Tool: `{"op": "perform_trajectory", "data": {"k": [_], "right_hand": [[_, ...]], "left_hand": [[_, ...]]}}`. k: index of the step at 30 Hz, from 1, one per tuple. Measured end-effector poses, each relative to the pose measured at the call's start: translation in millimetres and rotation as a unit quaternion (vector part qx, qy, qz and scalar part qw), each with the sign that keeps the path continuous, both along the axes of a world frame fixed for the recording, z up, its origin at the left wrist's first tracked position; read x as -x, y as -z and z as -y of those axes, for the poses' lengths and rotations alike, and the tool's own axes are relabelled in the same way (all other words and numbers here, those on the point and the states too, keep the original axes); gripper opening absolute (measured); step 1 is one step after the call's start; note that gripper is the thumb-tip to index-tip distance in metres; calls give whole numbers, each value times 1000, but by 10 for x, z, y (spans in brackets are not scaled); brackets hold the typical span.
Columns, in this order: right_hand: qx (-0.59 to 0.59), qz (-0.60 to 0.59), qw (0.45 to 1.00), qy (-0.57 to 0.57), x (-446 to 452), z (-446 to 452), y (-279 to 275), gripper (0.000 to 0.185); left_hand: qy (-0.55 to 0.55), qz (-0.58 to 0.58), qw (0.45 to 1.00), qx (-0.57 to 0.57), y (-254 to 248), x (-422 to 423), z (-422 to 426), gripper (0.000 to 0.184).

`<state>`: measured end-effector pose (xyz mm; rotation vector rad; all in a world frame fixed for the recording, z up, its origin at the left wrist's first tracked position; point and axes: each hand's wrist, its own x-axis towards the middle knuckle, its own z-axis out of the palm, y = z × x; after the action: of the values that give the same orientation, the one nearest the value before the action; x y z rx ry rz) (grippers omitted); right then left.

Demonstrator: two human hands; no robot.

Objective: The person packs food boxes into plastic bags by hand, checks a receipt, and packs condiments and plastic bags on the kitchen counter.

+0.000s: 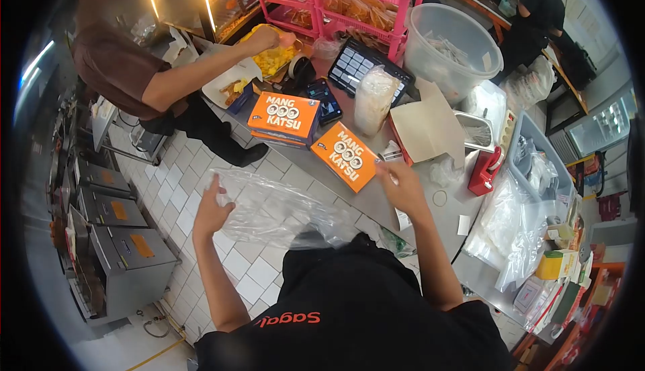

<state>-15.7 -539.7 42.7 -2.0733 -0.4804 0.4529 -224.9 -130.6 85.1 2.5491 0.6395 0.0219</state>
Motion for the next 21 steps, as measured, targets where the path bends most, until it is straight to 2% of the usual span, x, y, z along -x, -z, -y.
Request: {"op": "perform_trajectory", "data": {"k": [2,3,4,5,6,7,8,10,11,13,14,16,17,18,20,21], "right_hand": [[11,105,994,4,-175,-466,96,78],[15,100,995,6,-185,-720,132,78],[159,158,974,-14,-168,-977,165,91],[299,214,929,-35,-188,-1142,194,105],[303,210,929,-34,-248,-1222,223,105],[323,151,933,-37,-321,-1293,243,115],[342,93,934,-39,-372,-1356,250,125],[353,92,930,-31,-371,-1237,219,123],[358,92,929,-21,-344,-1106,188,121],[342,56,938,2,-317,-780,58,119],[319,25,947,27,-301,-578,9,117],[200,75,973,91,-200,-115,-17,115],[160,95,975,119,-126,82,-158,116],[118,117,975,149,-48,209,-400,118],[-90,77,963,243,122,272,-1014,121],[-122,80,950,276,237,207,-1395,119]], "left_hand": [[-61,16,989,133,-206,-61,-14,94],[-29,8,991,131,-288,-137,-14,94],[-26,2,991,134,-447,-254,53,94],[-45,-20,977,205,-629,-409,168,93],[-64,-40,958,277,-700,-532,257,93],[-41,-16,941,335,-641,-608,288,89],[-41,-17,939,340,-585,-701,315,89],[-9,34,837,547,-490,-864,387,83],[-10,29,833,552,-469,-933,441,83],[2,50,626,779,-453,-1098,547,77],[7,45,622,782,-481,-1177,591,77],[122,33,250,960,-609,-1331,669,76],[117,28,214,969,-665,-1389,693,77],[123,17,208,970,-642,-1462,688,77],[167,23,317,933,-570,-1656,688,79],[173,7,311,935,-549,-1754,704,79]]}}
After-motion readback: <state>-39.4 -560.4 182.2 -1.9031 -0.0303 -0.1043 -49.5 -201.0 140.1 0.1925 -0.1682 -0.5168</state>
